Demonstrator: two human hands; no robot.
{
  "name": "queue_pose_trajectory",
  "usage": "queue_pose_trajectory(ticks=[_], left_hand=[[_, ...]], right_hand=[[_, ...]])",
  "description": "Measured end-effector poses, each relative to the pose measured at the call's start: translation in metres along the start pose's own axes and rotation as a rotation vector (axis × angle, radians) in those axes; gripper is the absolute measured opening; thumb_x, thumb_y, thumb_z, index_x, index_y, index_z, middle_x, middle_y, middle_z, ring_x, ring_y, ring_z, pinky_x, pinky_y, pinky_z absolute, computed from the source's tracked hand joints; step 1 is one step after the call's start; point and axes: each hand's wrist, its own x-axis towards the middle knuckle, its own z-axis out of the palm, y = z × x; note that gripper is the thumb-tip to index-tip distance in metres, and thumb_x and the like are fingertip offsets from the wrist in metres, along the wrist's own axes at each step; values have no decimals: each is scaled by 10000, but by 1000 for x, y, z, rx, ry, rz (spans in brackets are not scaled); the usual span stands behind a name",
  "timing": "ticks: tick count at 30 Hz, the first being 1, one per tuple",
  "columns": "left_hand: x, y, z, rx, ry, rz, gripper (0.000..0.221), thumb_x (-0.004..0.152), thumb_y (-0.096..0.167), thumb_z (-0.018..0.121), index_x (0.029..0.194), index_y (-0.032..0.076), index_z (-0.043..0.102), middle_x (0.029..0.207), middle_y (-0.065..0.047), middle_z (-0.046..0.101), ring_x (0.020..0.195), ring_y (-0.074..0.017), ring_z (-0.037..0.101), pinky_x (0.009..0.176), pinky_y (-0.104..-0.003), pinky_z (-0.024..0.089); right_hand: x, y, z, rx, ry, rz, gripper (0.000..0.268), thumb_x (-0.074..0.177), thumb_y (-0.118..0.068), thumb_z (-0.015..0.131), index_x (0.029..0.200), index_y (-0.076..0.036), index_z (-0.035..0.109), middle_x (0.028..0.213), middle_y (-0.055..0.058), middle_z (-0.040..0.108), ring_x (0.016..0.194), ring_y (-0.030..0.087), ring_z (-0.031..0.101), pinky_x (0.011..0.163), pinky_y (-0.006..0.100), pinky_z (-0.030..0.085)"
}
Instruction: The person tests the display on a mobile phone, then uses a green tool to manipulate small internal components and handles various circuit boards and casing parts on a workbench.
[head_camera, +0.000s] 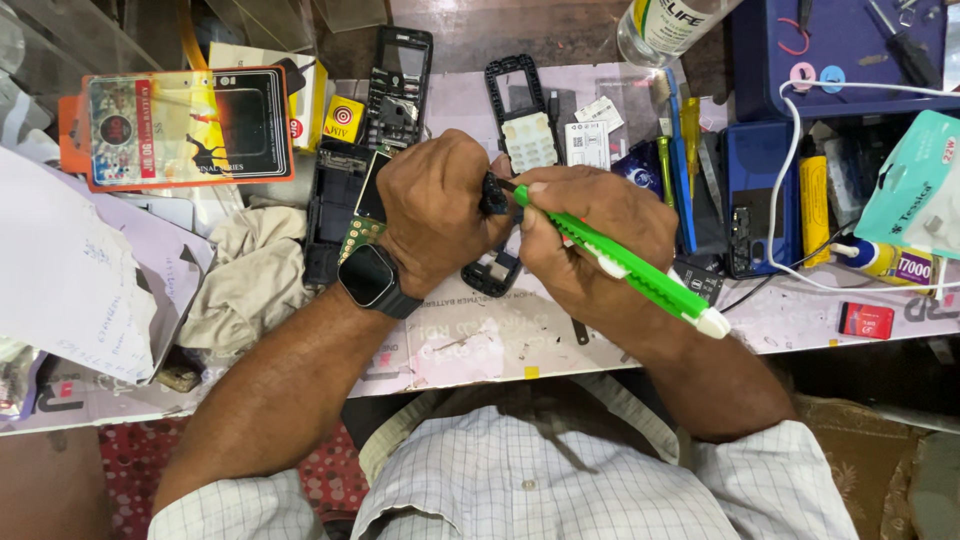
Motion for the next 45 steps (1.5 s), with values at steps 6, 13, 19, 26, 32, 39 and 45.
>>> queue_pose_trajectory(ticks=[6,13,19,26,32,39,45], left_hand=[[-1,-1,0,-14,6,-9,291,935,116,747,843,47,480,734,-113,493,598,-310,528,556,-427,439],[-1,-1,-2,-34,15,7,324,955,124,748,818,52,464,721,-104,479,583,-285,516,536,-403,425],[1,-2,-3,9,24,18,320,963,131,742,827,54,463,723,-102,480,594,-296,522,545,-417,430],[3,0,-5,1,7,67,312,932,129,751,846,56,460,738,-110,493,612,-303,539,565,-420,443],[4,-1,-8,-5,34,76,270,946,59,724,861,53,467,748,-105,502,614,-298,525,571,-423,435],[-5,-15,-6,-30,54,139,219,1012,47,664,929,39,462,812,-127,486,664,-332,517,607,-448,414],[1,-19,-5,16,153,115,220,1011,77,686,907,53,493,776,-119,471,664,-336,531,615,-454,422]], right_hand=[[-7,5,10,25,36,13,205,1031,24,681,1149,16,513,1113,212,733,956,217,775,760,274,655],[-10,1,10,34,16,18,203,1063,15,651,1163,24,474,1175,257,713,976,227,782,786,284,666],[-6,2,8,16,11,-13,186,1050,15,667,1141,28,505,1135,239,723,938,228,776,780,287,656],[-7,-2,-6,101,-24,111,179,1010,27,690,1129,36,557,1086,236,745,860,179,755,732,266,632],[3,-8,-17,349,124,186,174,967,2,637,1087,29,514,1005,215,735,785,136,770,678,280,629],[-9,-44,-70,72,-179,342,234,1070,-32,677,1220,55,519,1096,207,703,925,191,724,830,270,604],[-22,-22,-50,-67,-635,313,153,950,-98,721,1042,-39,614,935,163,687,768,146,693,562,238,545]])
